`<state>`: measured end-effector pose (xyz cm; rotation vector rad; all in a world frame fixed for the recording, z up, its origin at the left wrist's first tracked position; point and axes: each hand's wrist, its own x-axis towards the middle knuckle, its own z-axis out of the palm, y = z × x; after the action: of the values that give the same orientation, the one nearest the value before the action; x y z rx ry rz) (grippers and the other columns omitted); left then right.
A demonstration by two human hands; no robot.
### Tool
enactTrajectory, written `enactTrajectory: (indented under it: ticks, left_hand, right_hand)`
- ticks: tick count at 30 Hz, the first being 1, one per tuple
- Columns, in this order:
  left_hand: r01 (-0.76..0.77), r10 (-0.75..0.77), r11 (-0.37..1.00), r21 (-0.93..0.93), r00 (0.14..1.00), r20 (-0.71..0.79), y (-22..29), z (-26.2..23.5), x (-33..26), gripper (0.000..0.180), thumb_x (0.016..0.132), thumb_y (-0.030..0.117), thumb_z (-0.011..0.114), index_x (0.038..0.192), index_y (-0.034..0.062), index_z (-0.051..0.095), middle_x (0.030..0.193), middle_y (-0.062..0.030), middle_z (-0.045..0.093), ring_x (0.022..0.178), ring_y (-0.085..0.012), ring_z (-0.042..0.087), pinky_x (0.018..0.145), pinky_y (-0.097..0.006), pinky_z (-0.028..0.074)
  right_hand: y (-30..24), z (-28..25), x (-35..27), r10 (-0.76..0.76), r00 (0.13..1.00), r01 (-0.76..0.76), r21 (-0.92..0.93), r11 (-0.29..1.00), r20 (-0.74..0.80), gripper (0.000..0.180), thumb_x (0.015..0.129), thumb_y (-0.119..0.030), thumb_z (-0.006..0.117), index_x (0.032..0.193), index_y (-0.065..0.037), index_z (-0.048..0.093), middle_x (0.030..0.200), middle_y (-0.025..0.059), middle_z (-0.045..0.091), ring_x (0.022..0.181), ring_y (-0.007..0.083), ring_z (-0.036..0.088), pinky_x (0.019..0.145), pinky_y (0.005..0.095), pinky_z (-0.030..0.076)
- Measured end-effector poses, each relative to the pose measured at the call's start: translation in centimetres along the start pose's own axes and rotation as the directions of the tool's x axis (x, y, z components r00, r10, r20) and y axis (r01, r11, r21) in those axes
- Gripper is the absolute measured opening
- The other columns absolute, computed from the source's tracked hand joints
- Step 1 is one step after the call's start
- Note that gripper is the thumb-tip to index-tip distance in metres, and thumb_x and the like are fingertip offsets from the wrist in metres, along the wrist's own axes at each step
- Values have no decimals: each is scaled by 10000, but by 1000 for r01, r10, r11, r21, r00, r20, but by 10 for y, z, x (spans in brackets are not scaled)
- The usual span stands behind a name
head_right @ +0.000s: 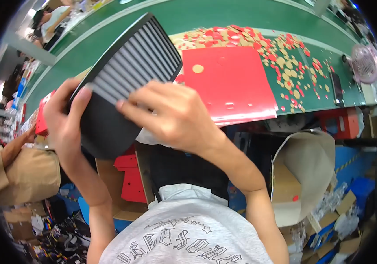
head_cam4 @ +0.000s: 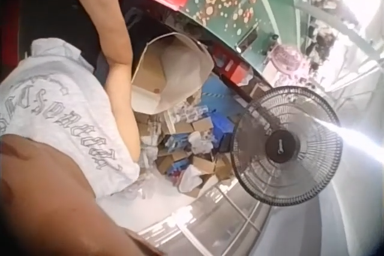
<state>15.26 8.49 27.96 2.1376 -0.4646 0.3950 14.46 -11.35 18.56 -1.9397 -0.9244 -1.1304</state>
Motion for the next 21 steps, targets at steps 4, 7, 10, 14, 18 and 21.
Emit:
enactTrajectory:
  ticks: [4,7,10,14,18,21]
  left_hand:
    - [-10,-59,988,-153,898,-437,16,20,-60,243,678,148,704,800,-48,631,821,-104,628,780,-225,582,802,-334,449]
    - [102,-248,872,-479,936,-252,6,26,-78,367,567,241,688,704,-78,567,566,-111,499,554,-197,483,582,-313,407]
    - [259,-392,772,-581,913,-114,-1,34,-93,372,580,246,705,691,-78,560,586,-118,525,572,-193,483,586,-307,397]
    - [378,-420,665,-644,902,96,-18,45,-118,325,621,186,723,737,-86,590,647,-124,564,618,-201,510,605,-302,401]
    - [542,-373,631,-555,839,395,-20,55,-116,235,651,105,743,767,-71,638,665,-116,596,627,-191,535,598,-299,384]
    - [314,-132,893,-322,868,480,-31,72,-110,185,680,63,768,778,-38,648,647,-117,565,595,-271,502,575,-341,374]
  right_hand:
    - [-54,-26,-6,79,995,-86,114,990,63,209,661,-42,748,867,-15,726,792,52,648,669,178,651,491,261,460]
    - [-77,-29,-26,239,954,-279,244,929,181,222,662,-70,735,876,-12,723,837,56,660,690,174,651,499,256,456]
    - [-90,-34,-51,372,922,-385,330,862,105,266,648,-73,778,910,-37,754,841,45,659,638,163,633,490,247,488]
    - [-105,-46,-71,410,888,-447,186,875,209,343,659,-59,768,1002,-70,767,827,20,643,630,142,608,498,238,491]
    - [-115,-59,-96,496,835,-535,136,834,240,259,677,-55,800,934,-54,764,817,28,647,643,156,621,500,251,486]
    - [-111,-76,-104,590,718,-684,222,694,368,167,735,-32,790,890,-14,730,820,65,653,686,200,636,561,297,510]
